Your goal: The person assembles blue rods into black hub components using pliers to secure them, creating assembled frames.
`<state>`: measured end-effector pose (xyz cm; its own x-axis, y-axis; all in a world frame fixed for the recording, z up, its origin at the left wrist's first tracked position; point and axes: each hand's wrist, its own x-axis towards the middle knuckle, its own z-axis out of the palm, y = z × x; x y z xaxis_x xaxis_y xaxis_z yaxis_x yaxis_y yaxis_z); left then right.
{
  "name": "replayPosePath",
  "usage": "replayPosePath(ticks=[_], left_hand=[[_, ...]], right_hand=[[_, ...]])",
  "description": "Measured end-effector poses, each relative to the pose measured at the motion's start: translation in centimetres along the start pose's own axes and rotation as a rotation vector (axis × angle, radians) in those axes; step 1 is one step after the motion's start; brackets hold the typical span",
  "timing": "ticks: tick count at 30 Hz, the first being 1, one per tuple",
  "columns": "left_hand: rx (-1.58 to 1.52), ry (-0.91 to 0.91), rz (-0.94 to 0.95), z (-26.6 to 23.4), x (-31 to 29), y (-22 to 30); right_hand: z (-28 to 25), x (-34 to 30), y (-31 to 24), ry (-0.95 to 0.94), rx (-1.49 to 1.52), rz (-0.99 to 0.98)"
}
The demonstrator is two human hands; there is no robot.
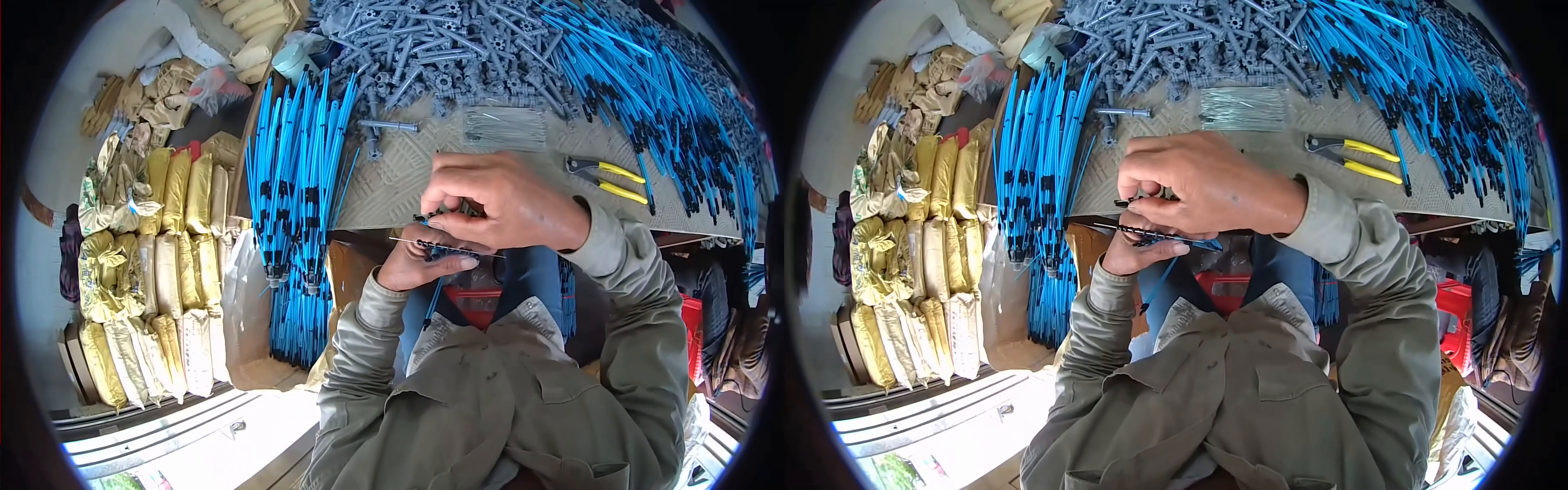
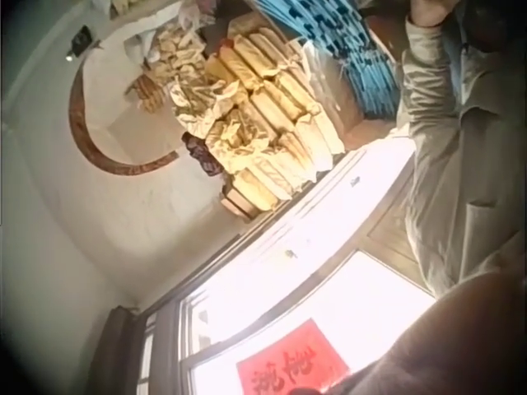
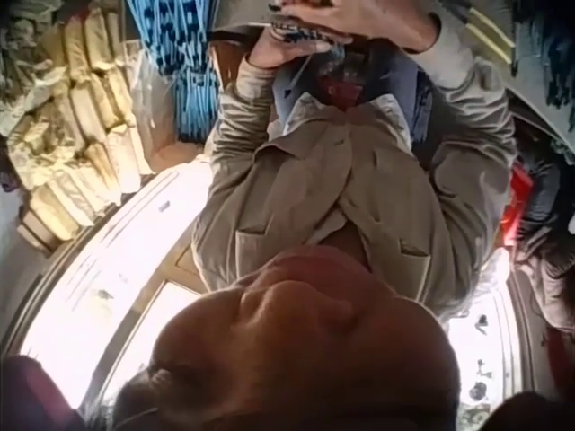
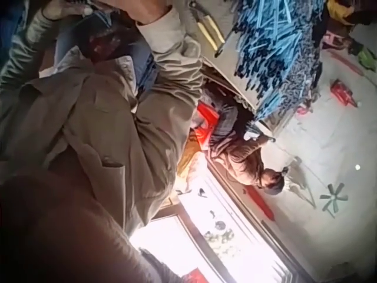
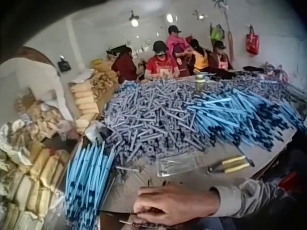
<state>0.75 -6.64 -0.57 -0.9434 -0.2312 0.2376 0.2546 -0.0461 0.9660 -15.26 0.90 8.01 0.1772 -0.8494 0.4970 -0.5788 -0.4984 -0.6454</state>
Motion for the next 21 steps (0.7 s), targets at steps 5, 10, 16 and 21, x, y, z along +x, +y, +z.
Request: replayPosePath(ticks=[5,10,16,21], left_hand=[[-0.036,0.042,0.011,0.3,-0.3,0.1],[-0.024,0.038,-0.042,0.4,0.0,0.5],[-0.051,0.218,-0.066,1.9,-0.1,0.7],[0.057,0.204,-0.057,1.8,-0.1,0.0]], right_hand=[[0.5,-0.2,0.3,0.034,0.042,0.0],[-0.7,0.0,-0.2,-0.081,-0.105,0.01],[-0.1,-0.2,-0.1,-0.027,-0.27,-0.014],[-0.5,-0.2,-0.5,-0.07,-0.43,-0.061]])
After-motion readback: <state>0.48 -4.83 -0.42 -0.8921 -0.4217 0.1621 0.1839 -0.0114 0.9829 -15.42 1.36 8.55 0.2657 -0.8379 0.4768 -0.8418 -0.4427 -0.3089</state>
